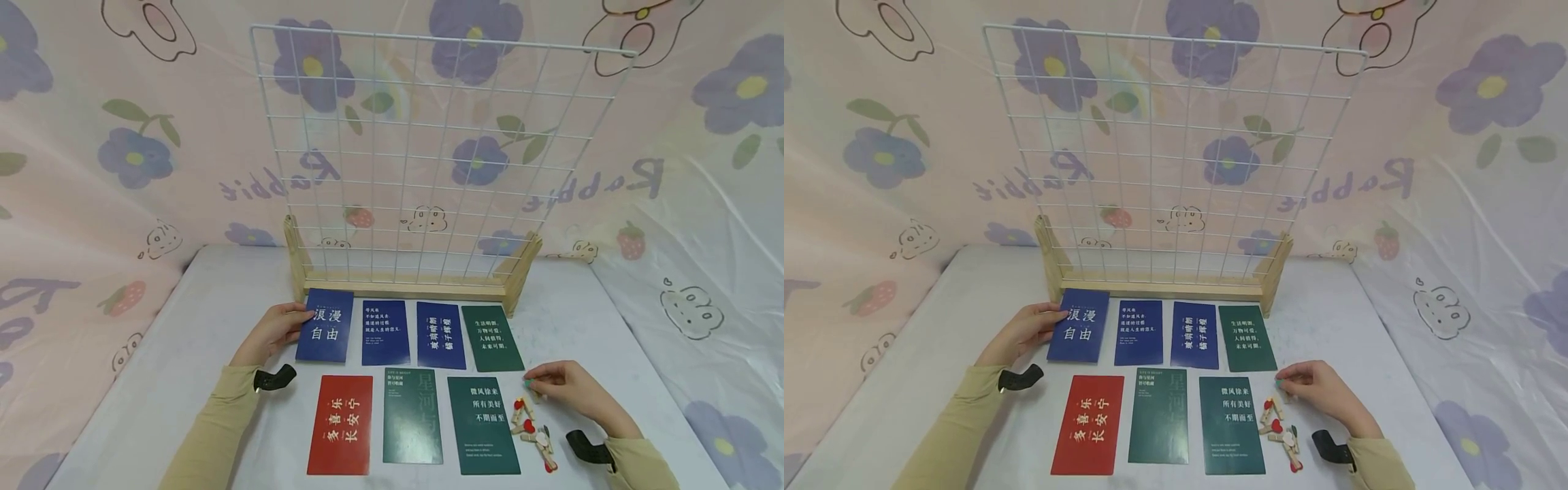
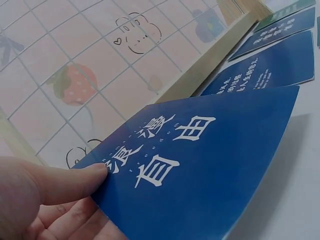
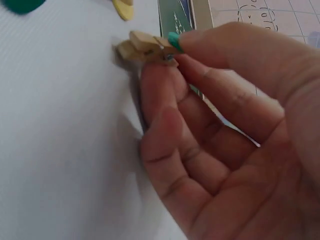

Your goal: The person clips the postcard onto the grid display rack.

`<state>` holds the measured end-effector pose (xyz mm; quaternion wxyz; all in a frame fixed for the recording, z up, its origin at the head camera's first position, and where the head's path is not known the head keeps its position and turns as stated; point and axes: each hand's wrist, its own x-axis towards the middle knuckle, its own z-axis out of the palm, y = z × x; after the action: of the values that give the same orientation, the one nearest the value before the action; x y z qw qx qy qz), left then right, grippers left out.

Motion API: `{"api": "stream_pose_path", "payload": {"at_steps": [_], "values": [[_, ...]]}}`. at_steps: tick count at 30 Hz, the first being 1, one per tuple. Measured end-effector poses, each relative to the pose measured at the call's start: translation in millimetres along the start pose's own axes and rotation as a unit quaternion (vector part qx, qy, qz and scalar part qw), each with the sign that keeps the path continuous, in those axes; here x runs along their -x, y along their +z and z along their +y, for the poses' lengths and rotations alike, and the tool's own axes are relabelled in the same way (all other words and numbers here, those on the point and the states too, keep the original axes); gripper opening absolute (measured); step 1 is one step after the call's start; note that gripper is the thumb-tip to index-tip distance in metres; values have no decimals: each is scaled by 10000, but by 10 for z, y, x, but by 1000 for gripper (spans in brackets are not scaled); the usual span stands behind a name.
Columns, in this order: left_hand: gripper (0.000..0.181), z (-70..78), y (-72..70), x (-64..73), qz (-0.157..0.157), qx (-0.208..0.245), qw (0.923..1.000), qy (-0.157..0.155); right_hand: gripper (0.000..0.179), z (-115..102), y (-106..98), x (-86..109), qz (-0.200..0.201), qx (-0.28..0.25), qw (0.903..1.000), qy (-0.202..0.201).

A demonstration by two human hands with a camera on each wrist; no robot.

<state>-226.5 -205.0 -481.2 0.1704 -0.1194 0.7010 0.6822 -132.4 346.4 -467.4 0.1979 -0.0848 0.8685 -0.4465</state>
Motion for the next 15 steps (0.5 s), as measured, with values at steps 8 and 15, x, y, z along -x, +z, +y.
{"api": "stream_pose_path", "payload": {"at_steps": [8,15], "values": [[36,76,-21,27,-112,209,9997,96,30,9,-38,-53,-192,-35,9997,-143],[37,158,-10,94,-192,128,9991,351,32,-53,-105,-116,27,50,9997,-240]]}}
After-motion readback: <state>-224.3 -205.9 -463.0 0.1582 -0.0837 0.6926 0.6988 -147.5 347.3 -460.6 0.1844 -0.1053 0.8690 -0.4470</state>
